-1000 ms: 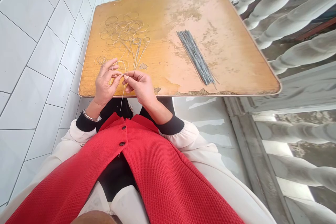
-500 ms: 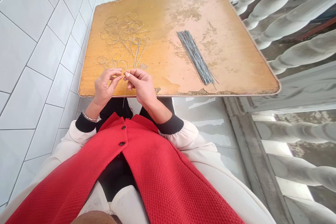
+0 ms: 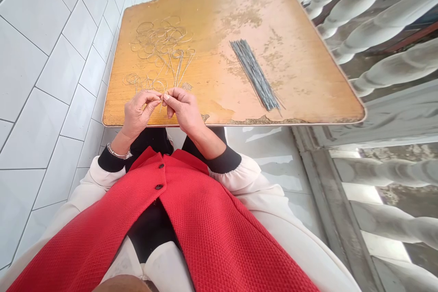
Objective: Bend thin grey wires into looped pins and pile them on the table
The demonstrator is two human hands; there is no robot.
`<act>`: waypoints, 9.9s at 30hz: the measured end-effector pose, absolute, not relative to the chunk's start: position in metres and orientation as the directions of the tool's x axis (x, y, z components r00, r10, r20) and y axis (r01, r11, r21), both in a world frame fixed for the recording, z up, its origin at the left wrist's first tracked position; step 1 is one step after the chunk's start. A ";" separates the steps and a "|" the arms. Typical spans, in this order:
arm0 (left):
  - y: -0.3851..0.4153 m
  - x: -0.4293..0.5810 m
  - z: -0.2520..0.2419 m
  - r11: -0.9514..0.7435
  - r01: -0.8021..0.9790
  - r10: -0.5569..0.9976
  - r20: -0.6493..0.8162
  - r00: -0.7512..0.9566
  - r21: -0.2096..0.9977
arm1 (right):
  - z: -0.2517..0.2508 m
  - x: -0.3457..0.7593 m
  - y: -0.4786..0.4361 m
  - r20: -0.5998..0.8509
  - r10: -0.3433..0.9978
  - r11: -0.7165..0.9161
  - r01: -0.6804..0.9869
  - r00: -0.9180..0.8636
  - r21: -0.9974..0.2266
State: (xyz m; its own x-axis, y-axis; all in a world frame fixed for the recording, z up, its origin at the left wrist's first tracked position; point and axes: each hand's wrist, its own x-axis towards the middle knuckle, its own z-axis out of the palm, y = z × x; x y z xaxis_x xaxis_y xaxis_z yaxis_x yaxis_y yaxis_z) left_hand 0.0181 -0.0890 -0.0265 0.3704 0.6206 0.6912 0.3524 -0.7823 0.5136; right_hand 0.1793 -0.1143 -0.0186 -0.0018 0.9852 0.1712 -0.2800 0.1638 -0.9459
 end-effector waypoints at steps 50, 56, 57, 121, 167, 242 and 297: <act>-0.064 0.009 -0.019 -0.825 0.477 0.561 0.536 0.632 0.301 | -0.017 0.191 -0.113 -0.073 0.997 -0.074 -0.284 -0.015 -0.956; -0.067 0.006 -0.020 -0.815 0.500 0.575 0.518 0.633 0.294 | -0.017 0.187 -0.115 -0.044 0.999 -0.047 -0.274 -0.017 -0.961; -0.067 0.006 -0.020 -0.811 0.501 0.580 0.515 0.631 0.300 | -0.017 0.187 -0.115 -0.046 0.999 -0.049 -0.271 -0.017 -0.961; -0.059 0.028 0.015 -0.100 0.262 0.987 0.063 0.145 0.960 | -0.048 0.182 -0.131 -0.054 0.979 -0.080 -0.129 -0.195 -0.988; -0.071 0.009 -0.003 -0.320 0.154 0.867 0.224 0.446 0.935 | -0.017 0.181 -0.117 -0.026 0.999 -0.039 -0.296 -0.046 -0.954; -0.033 0.016 -0.003 0.086 0.159 0.994 -0.095 0.052 0.983 | -0.034 0.181 -0.037 -0.127 0.987 -0.132 0.041 0.097 -0.990; -0.078 0.065 -0.015 -0.384 0.904 0.922 0.035 0.385 0.187 | -0.038 0.230 -0.016 0.262 0.956 0.283 0.658 -0.132 -0.698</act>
